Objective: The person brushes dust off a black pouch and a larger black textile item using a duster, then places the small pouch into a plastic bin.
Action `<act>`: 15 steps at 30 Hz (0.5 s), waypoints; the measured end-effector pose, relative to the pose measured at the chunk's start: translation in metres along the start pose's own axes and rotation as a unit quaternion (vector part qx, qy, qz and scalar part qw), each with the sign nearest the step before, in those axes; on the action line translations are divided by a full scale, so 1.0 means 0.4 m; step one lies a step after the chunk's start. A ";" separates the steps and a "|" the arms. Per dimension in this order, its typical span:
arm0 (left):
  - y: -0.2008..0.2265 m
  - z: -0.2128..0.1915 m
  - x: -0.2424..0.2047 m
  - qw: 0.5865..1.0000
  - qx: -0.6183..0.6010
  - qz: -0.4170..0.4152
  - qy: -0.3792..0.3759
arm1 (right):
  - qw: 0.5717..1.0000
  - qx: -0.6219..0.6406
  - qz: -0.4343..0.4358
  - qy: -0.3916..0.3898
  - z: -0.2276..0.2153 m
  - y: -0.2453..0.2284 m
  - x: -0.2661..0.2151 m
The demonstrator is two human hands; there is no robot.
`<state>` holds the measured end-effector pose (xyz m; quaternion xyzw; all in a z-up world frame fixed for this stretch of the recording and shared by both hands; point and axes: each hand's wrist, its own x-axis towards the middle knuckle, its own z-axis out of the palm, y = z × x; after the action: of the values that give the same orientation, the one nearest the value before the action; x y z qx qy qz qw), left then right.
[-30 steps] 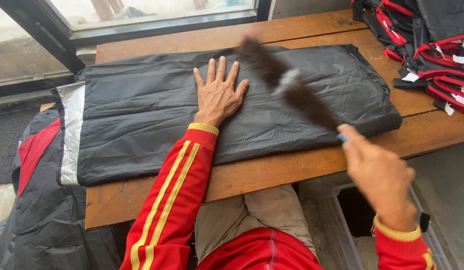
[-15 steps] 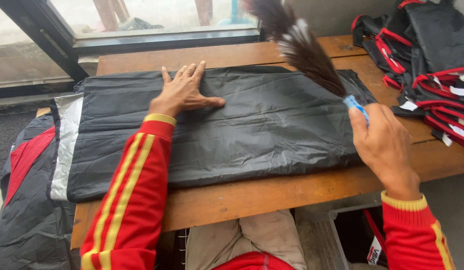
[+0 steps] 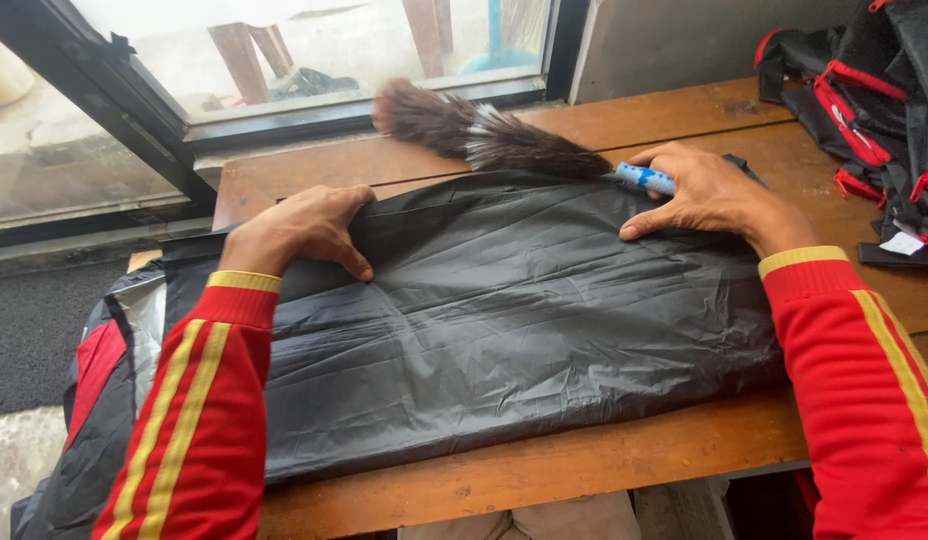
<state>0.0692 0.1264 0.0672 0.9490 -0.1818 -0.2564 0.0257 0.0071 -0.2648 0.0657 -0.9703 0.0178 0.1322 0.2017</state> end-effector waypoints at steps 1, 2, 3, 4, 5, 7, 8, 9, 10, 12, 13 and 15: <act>-0.014 0.005 0.006 1.000 0.002 -0.004 -0.012 | 1.000 -0.021 0.002 0.005 0.000 0.016 0.002; -0.028 0.010 0.012 1.000 0.004 -0.009 -0.024 | 0.999 -0.042 0.004 0.010 0.001 0.032 0.004; -0.034 0.008 0.003 0.999 0.003 -0.007 -0.031 | 0.999 -0.040 0.008 0.004 0.003 0.042 0.003; -0.039 0.005 -0.007 0.998 0.001 -0.031 -0.050 | 0.999 -0.049 0.008 -0.009 0.005 0.050 -0.001; -0.044 -0.006 -0.017 0.997 0.000 -0.054 -0.062 | 0.998 -0.059 0.006 -0.016 -0.001 0.056 -0.001; -0.045 -0.001 -0.028 0.996 0.004 -0.052 -0.075 | 0.997 -0.068 0.020 -0.023 0.006 0.053 -0.008; -0.047 -0.001 -0.036 0.995 0.008 -0.052 -0.086 | 0.996 -0.077 0.032 -0.030 0.008 0.049 -0.011; -0.049 0.003 -0.039 0.995 0.008 -0.053 -0.083 | 0.996 -0.077 0.030 -0.027 0.001 0.025 -0.022; -0.052 0.006 -0.042 0.995 0.012 -0.048 -0.082 | 0.995 -0.069 0.059 -0.037 -0.004 0.000 -0.035; -0.053 0.015 -0.063 0.995 0.013 -0.045 -0.083 | 0.993 -0.063 0.087 -0.050 -0.002 -0.028 -0.050; -0.050 0.011 -0.076 0.996 0.014 -0.036 -0.080 | 0.994 -0.064 0.076 -0.048 -0.002 -0.030 -0.050; -0.064 0.009 -0.093 0.997 0.013 -0.029 -0.070 | 0.995 -0.069 0.062 -0.040 -0.002 -0.018 -0.040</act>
<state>0.0461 0.1639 0.0782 0.9338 -0.1592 -0.3203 -0.0066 -0.0074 -0.2588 0.0735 -0.9729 0.0606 0.1841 0.1261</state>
